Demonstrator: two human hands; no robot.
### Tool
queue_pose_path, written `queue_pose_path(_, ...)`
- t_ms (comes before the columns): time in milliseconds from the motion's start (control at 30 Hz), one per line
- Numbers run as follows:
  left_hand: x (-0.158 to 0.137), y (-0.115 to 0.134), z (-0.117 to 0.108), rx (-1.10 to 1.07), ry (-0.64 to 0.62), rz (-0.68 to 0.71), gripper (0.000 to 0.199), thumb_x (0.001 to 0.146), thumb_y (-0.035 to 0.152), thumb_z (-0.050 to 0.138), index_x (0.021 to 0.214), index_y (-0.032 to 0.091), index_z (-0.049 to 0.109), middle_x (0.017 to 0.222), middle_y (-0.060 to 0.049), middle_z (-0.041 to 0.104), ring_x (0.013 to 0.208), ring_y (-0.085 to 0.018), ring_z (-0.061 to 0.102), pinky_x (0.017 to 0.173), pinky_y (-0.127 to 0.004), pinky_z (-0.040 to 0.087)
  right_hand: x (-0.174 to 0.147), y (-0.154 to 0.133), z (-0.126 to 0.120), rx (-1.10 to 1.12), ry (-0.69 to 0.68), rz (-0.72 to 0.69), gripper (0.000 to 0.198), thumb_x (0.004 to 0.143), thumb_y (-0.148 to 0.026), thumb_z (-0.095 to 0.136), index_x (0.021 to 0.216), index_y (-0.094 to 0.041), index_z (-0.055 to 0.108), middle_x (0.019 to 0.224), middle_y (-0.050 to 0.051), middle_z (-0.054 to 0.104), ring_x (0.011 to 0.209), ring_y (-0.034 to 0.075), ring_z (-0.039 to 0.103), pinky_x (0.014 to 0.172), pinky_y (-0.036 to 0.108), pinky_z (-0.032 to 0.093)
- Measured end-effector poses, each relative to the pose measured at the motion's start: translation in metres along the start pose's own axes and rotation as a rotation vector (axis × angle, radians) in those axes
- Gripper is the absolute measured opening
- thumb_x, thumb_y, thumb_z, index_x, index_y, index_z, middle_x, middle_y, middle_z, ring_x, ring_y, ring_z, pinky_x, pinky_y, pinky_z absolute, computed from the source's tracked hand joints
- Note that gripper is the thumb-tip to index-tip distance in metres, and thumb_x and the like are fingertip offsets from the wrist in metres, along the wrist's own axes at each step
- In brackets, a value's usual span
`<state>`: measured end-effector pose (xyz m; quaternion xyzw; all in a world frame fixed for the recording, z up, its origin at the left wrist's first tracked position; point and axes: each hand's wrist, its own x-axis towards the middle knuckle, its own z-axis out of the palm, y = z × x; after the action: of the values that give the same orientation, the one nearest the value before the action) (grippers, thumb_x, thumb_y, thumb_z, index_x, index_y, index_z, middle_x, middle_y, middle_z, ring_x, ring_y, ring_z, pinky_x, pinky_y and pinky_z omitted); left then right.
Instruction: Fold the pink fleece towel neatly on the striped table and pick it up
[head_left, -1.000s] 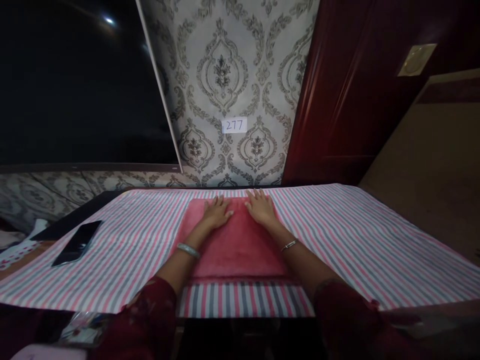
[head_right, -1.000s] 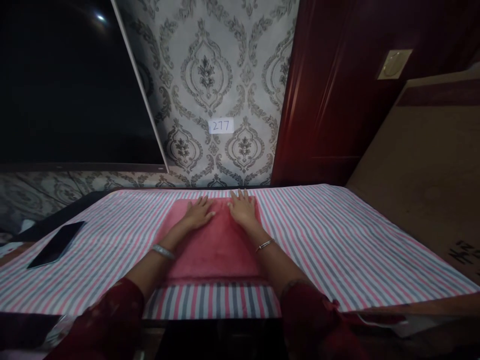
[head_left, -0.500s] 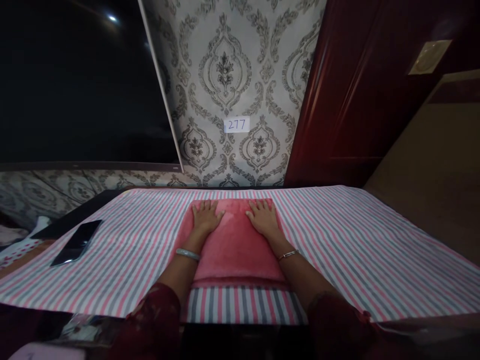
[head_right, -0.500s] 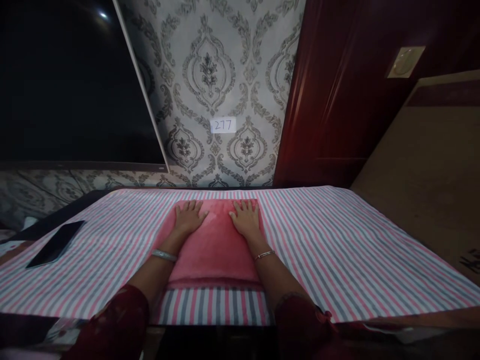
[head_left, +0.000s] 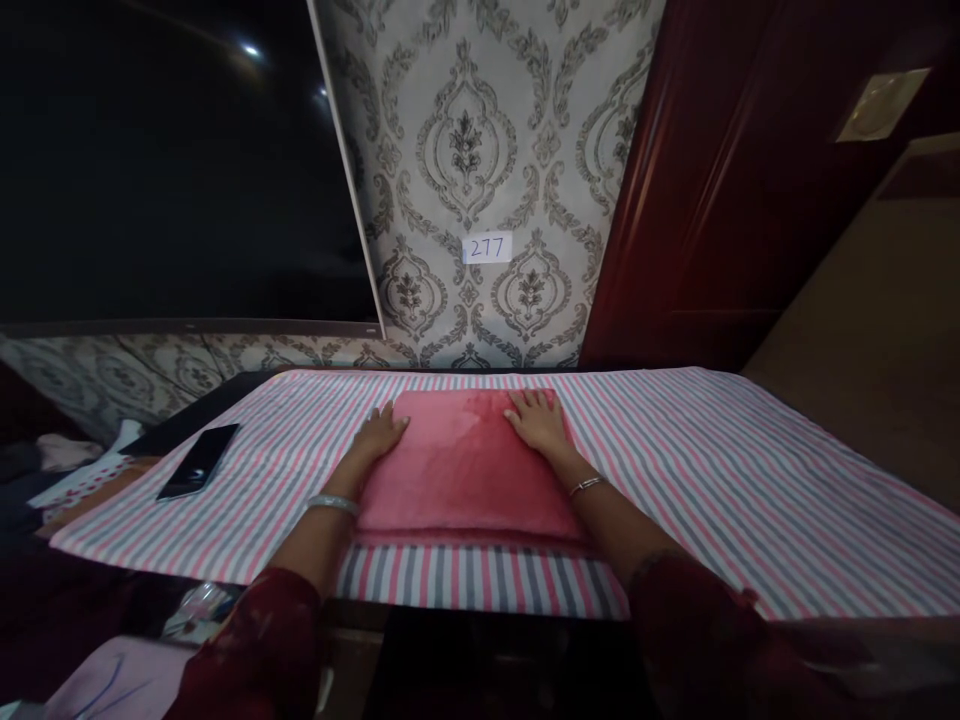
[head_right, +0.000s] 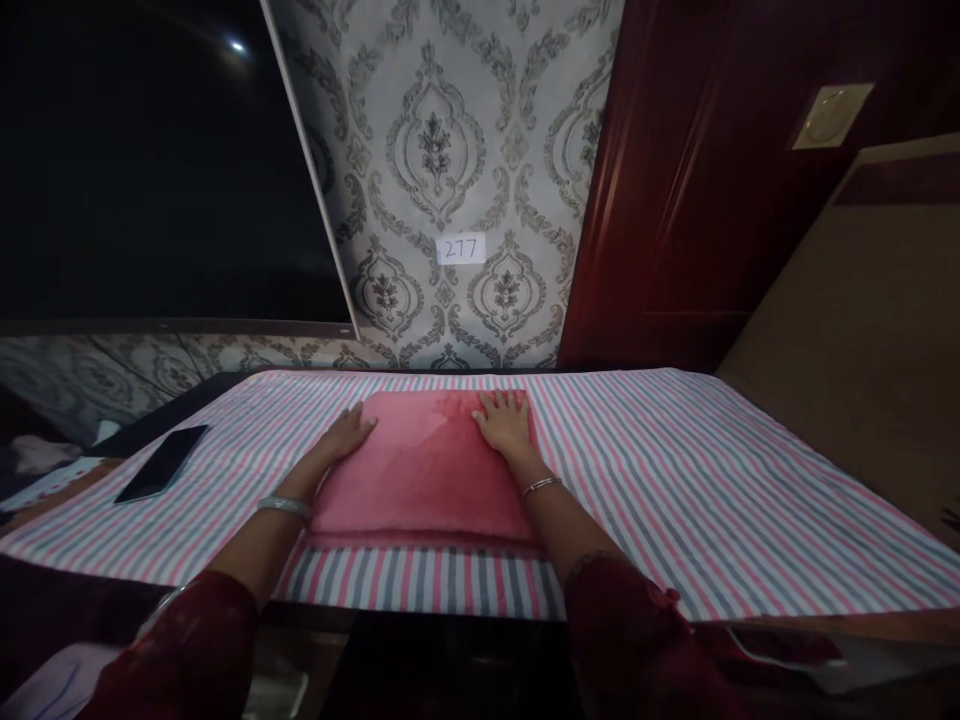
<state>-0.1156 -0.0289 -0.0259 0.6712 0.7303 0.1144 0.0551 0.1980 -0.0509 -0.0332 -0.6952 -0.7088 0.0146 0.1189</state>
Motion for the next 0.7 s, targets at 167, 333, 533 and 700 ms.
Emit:
queue_pose_path(167,-0.015,0.027,-0.006,0.116,-0.04,0.26,0.071,0.098,0.056,0.032,0.16,0.023,0.026,0.168,-0.011,0.016,0.155,-0.033,0.011,0.119,-0.064,0.015,-0.008,-0.025,-0.011,0.093,-0.101,-0.235,0.06,0.103,-0.053,0.032,0.158,-0.029,0.031,0.168,0.008,0.018,0.155,0.032,0.01,0.12,0.061,0.008)
queue_pose_path(333,-0.03,0.039,0.011,0.155,-0.086,0.317,0.065,0.1,0.053,0.032,0.159,0.026,0.028,0.169,-0.008,0.016,0.155,-0.033,0.01,0.116,-0.066,0.023,-0.041,-0.038,-0.002,0.155,-0.238,-0.477,0.065,0.101,-0.06,0.034,0.159,-0.031,0.027,0.169,0.007,0.013,0.155,0.035,0.006,0.121,0.062,0.008)
queue_pose_path(533,-0.031,0.034,0.017,0.162,-0.044,0.318,0.062,0.101,0.051,0.034,0.158,0.028,0.029,0.169,-0.007,0.017,0.155,-0.032,0.011,0.114,-0.062,0.031,-0.115,-0.023,-0.002,0.19,-0.291,-0.673,0.07,0.099,-0.065,0.038,0.159,-0.031,0.026,0.169,0.006,0.014,0.155,0.032,0.002,0.123,0.057,0.007)
queue_pose_path(700,-0.034,0.035,0.012,0.153,-0.007,0.337,0.058,0.101,0.046,0.038,0.156,0.026,0.036,0.167,-0.009,0.024,0.154,-0.032,0.016,0.117,-0.062,0.025,-0.168,-0.001,0.002,0.117,-0.171,-0.671,0.072,0.095,-0.043,0.06,0.159,-0.033,0.027,0.166,0.005,0.026,0.154,0.028,0.018,0.122,0.056,0.02)
